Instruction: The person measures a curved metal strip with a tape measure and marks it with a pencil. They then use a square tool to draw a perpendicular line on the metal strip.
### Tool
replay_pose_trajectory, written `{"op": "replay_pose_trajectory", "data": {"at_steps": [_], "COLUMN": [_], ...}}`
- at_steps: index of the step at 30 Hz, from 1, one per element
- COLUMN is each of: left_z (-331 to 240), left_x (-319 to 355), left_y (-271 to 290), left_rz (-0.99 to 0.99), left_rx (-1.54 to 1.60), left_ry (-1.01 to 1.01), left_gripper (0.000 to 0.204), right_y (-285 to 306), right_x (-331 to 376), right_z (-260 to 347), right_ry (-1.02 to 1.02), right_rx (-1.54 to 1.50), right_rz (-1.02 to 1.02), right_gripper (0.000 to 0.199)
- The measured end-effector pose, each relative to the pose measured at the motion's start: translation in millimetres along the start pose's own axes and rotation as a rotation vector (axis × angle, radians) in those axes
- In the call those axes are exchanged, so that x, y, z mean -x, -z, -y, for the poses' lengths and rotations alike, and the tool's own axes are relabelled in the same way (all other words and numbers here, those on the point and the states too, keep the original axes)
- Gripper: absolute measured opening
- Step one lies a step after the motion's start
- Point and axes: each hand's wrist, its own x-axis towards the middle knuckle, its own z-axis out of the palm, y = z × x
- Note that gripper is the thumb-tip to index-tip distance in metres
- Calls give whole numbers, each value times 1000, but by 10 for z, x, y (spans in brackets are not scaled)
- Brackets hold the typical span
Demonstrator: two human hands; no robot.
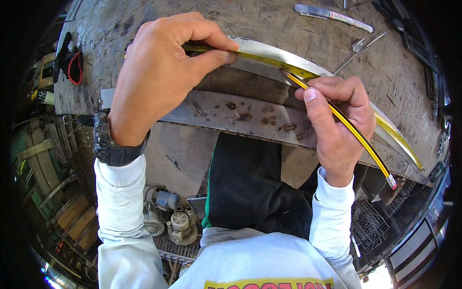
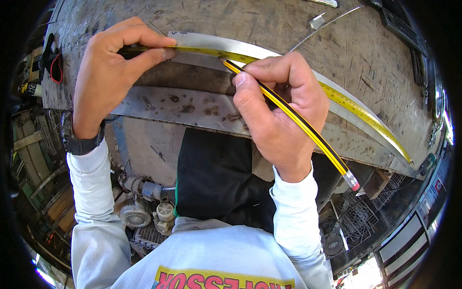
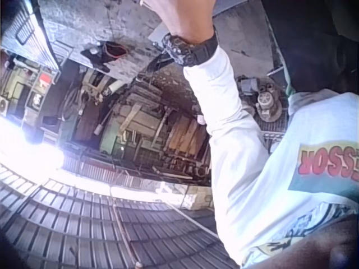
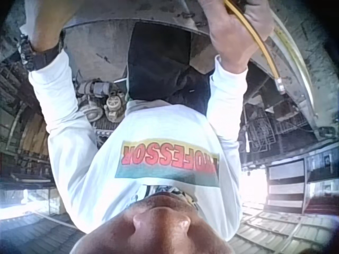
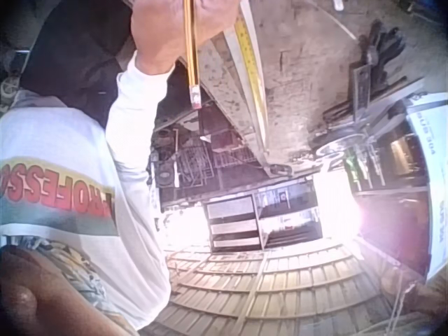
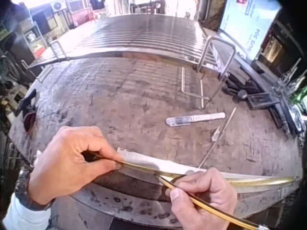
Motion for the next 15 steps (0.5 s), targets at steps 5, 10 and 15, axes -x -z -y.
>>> {"op": "replay_pose_trajectory", "data": {"at_steps": [5,10,15], "left_z": [0,-1,-15], "left_x": [3,0,-22], "left_y": [23,12,21], "left_rz": [15,20,33], "left_rx": [-20,29,32], "left_ry": [17,67,53], "left_gripper": [15,15,15], "right_y": [48,100,-140], "right_x": [-11,-11,8], "right_z": [-8,92,135], "right_ry": [6,-113,-9], "right_rx": [-117,-196,-102], "right_rz": [86,57,110], "right_gripper": [14,14,16]}}
